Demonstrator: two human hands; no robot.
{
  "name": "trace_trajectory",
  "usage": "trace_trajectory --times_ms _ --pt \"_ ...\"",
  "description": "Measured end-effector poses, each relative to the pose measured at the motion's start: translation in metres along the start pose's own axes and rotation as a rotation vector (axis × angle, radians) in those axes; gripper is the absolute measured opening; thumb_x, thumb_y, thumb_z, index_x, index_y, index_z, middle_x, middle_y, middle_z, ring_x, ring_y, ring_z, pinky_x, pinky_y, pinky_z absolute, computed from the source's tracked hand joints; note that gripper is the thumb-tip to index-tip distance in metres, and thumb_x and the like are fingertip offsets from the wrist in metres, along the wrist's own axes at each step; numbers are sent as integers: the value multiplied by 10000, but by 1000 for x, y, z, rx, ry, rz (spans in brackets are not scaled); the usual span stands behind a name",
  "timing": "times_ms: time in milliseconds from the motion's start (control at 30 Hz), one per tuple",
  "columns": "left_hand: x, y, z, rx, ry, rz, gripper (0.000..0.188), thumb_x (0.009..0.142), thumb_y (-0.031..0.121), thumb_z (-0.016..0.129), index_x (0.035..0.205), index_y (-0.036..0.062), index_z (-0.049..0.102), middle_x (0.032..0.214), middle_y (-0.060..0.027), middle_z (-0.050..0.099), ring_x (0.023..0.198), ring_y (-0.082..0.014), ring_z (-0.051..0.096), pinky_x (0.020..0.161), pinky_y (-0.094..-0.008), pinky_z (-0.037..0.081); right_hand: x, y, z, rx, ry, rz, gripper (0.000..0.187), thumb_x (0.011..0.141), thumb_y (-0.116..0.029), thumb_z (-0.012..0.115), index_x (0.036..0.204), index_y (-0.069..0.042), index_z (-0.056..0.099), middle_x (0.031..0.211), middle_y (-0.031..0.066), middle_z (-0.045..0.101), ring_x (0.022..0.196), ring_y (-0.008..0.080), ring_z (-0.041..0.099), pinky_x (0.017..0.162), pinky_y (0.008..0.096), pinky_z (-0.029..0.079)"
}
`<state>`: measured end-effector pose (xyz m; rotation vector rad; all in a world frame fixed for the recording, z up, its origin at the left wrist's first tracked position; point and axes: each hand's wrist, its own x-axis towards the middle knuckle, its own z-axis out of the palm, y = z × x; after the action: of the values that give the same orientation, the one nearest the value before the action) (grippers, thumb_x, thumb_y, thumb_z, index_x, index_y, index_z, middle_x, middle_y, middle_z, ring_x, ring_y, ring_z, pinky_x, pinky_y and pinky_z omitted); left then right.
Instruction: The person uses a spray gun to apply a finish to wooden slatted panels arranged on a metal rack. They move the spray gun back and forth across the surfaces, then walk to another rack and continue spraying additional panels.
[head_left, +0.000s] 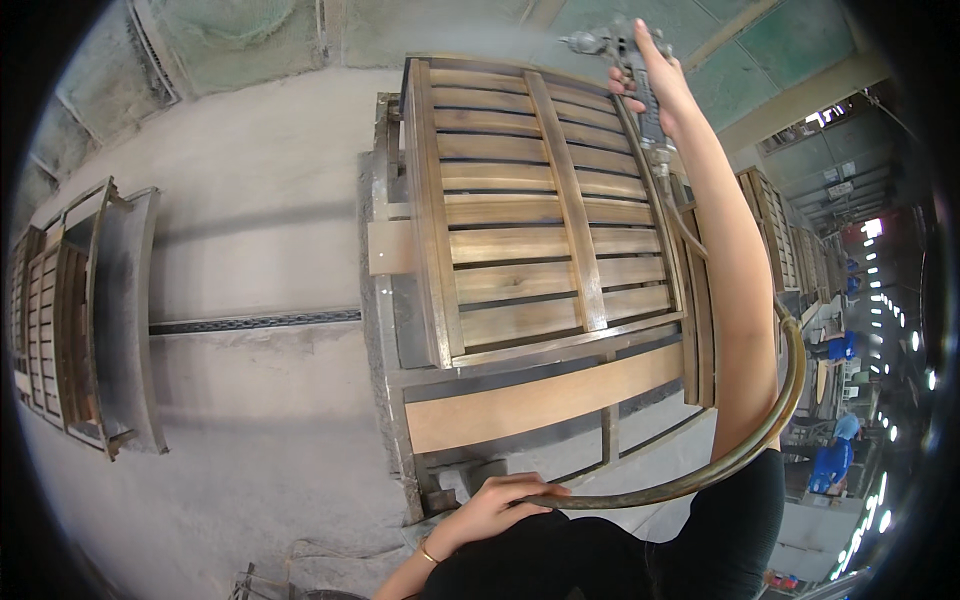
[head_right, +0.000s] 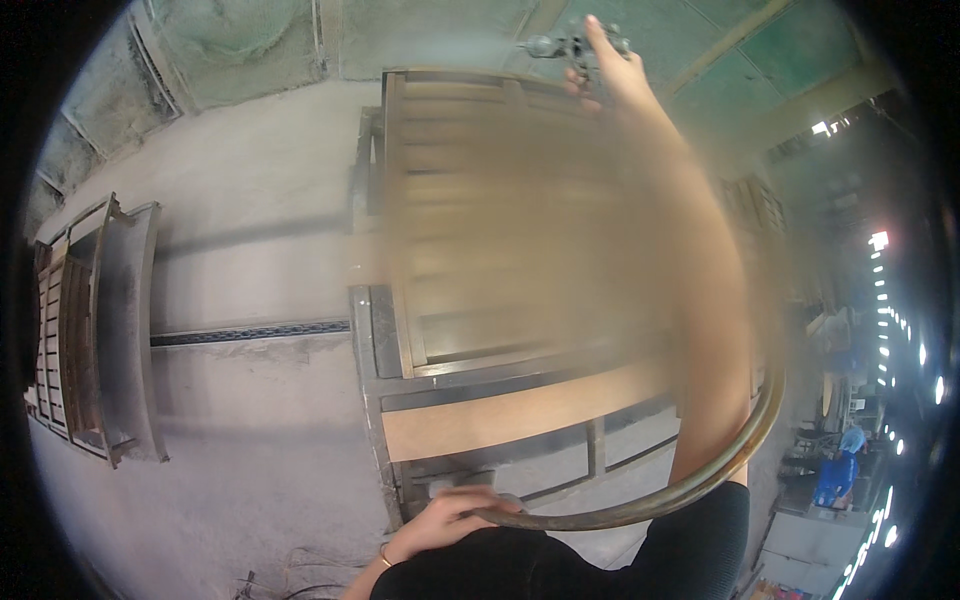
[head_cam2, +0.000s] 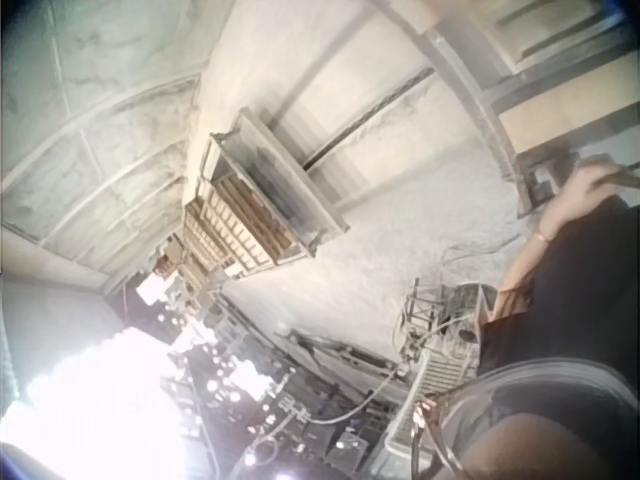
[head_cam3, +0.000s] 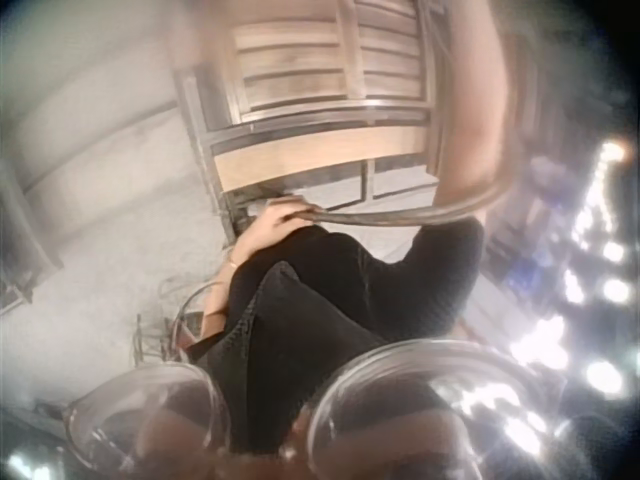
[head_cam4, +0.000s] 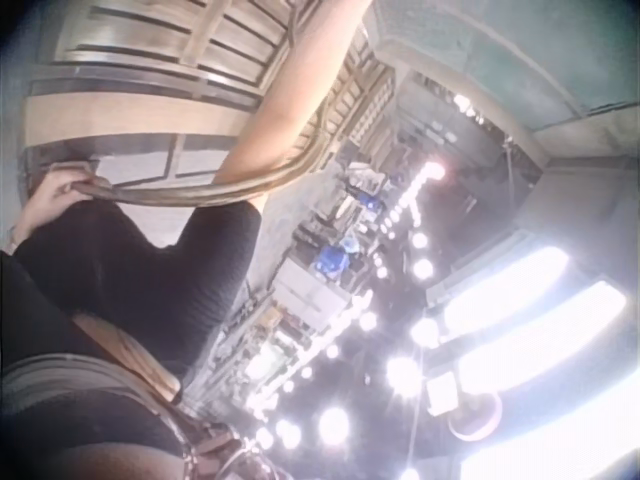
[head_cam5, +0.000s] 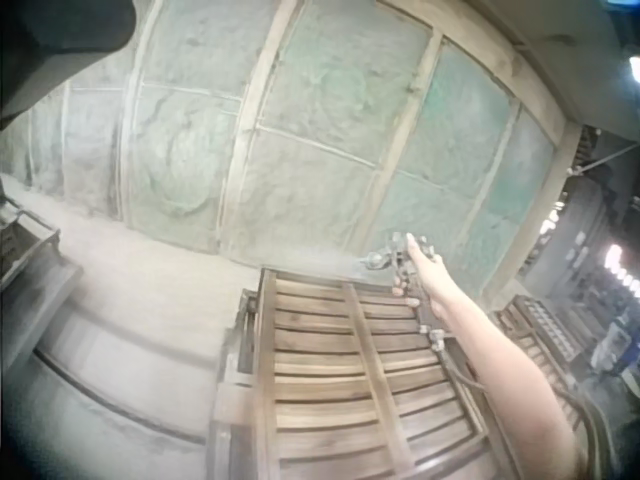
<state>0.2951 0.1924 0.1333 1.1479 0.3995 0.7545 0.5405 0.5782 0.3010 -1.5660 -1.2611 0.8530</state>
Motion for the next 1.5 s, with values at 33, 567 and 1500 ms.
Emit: trace_trajectory --times_ms 33,567,1500 --pt "-2 2 1 0 -2 -6 285 857 71 654 1137 20 658 1011 -121 679 898 -291 644 836 -352 513 -6 -7 11 12 -53 -20 512 935 -544 523 923 -33 534 692 79 598 588 110 589 348 183 355" --pt "-54 30 79 231 -153 39 331 760 -81 640 1072 14 698 861 -98 640 794 -206 635 723 -301 519 -172 -20 -185 -551 366 -209 265 921 -311 633 878 -50 640 598 19 589 534 104 573 438 262 413" --pt "295 -186 511 155 -350 142 315 860 104 663 1167 35 636 878 -122 626 775 -279 605 712 -356 497 -195 259 -591 -609 -426 -111 243 827 -272 759 888 -41 710 602 -12 578 565 70 488 528 262 407"
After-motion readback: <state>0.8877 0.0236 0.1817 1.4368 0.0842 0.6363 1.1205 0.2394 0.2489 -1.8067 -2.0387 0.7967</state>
